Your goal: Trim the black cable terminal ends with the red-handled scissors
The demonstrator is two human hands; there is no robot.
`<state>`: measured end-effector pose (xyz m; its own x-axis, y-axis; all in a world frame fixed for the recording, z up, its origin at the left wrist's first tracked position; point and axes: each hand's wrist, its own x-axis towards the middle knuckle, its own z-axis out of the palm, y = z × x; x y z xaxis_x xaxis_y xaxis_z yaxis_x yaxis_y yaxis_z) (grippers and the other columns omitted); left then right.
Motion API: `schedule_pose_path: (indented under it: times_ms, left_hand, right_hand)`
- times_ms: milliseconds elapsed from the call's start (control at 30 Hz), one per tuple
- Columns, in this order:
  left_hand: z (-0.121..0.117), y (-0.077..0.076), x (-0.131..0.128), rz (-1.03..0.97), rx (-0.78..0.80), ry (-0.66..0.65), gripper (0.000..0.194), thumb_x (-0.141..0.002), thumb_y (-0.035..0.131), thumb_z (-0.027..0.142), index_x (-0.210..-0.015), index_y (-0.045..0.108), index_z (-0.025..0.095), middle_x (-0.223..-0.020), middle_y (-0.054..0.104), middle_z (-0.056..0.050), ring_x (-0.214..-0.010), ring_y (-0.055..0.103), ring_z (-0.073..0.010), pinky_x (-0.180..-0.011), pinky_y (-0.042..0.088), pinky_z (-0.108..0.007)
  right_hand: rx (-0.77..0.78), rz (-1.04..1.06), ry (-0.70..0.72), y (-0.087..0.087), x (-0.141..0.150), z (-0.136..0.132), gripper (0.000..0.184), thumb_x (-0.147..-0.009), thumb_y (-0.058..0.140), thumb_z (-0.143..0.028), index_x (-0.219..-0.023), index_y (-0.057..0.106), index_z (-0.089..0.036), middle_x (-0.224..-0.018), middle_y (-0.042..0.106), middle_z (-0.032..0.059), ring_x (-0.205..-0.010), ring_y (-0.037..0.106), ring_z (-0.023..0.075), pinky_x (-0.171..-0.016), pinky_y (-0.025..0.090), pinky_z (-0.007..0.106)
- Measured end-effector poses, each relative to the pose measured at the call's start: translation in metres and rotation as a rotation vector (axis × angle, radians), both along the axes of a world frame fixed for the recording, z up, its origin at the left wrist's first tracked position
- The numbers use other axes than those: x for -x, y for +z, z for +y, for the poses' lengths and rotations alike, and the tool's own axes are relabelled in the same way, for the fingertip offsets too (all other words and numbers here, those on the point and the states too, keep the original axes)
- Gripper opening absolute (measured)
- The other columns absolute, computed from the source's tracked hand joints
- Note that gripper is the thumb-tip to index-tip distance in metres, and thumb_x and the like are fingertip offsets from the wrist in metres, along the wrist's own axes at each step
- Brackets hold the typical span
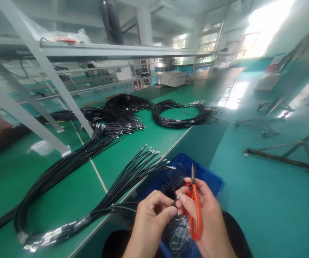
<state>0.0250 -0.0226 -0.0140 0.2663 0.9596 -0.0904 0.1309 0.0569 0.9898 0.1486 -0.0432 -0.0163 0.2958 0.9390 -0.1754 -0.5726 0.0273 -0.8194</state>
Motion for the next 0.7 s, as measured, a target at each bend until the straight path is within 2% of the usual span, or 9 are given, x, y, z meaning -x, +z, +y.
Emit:
schedule_pose_path:
  times_ms: [167, 333, 400, 467, 567, 700]
  left_hand:
    - [-0.001, 0.003, 0.003, -0.006, 0.006, -0.013, 0.012, -0.07, 0.069, 0.024, -0.065, 0.063, 0.015, -0.067, 0.063, -0.003, -0.062, 0.054, -0.0154, -0.059, 0.04, -0.024]
    - [-0.006, 0.009, 0.002, -0.21, 0.008, -0.072, 0.016, -0.079, 0.059, 0.033, -0.078, 0.054, 0.018, -0.07, 0.06, -0.001, -0.065, 0.054, -0.015, -0.062, 0.043, -0.025]
    - [-0.008, 0.01, -0.001, -0.21, -0.078, -0.037, 0.018, -0.079, 0.058, 0.036, -0.084, 0.053, 0.019, -0.07, 0.055, 0.0, -0.062, 0.052, -0.014, -0.058, 0.043, -0.024]
    - [-0.01, 0.011, -0.003, -0.12, -0.169, 0.045, 0.017, -0.076, 0.061, 0.033, -0.083, 0.055, 0.019, -0.07, 0.053, 0.001, -0.059, 0.05, -0.0129, -0.054, 0.043, -0.023]
    - [-0.008, 0.015, -0.003, -0.093, -0.164, 0.121, 0.011, -0.079, 0.06, 0.026, -0.072, 0.057, 0.018, -0.069, 0.053, 0.0, -0.055, 0.053, -0.0124, -0.051, 0.044, -0.023]
    - [-0.003, 0.021, 0.005, -0.296, -0.019, -0.049, 0.013, -0.082, 0.057, 0.022, -0.072, 0.06, 0.015, -0.063, 0.058, -0.001, -0.053, 0.056, -0.0135, -0.055, 0.046, -0.026]
  right_hand:
    - [0.022, 0.01, 0.022, 0.001, 0.002, 0.0, 0.043, -0.066, 0.075, -0.022, -0.1, 0.048, -0.023, -0.071, 0.063, -0.0033, -0.053, 0.059, 0.0122, -0.048, 0.046, 0.022]
    - [0.08, 0.17, 0.125, 0.005, 0.01, -0.001, 0.037, -0.068, 0.073, -0.021, -0.097, 0.049, -0.023, -0.069, 0.06, -0.0055, -0.053, 0.055, 0.0092, -0.05, 0.044, 0.02]
    - [0.102, 0.187, 0.145, 0.006, 0.014, -0.002, 0.04, -0.067, 0.074, -0.021, -0.097, 0.049, -0.024, -0.068, 0.058, -0.0064, -0.053, 0.054, 0.0091, -0.05, 0.043, 0.02]
    - [0.104, 0.163, 0.147, 0.007, 0.018, -0.002, 0.046, -0.064, 0.077, -0.019, -0.099, 0.048, -0.026, -0.068, 0.058, -0.0069, -0.054, 0.055, 0.0098, -0.049, 0.041, 0.02]
    - [0.084, 0.12, 0.153, 0.008, 0.02, -0.002, 0.049, -0.061, 0.078, -0.016, -0.098, 0.046, -0.026, -0.069, 0.058, -0.0069, -0.054, 0.055, 0.0103, -0.047, 0.04, 0.02]
    - [0.046, 0.121, 0.198, 0.007, 0.018, -0.002, 0.042, -0.068, 0.073, -0.02, -0.098, 0.044, -0.023, -0.067, 0.058, -0.0061, -0.049, 0.053, 0.0083, -0.047, 0.041, 0.02]
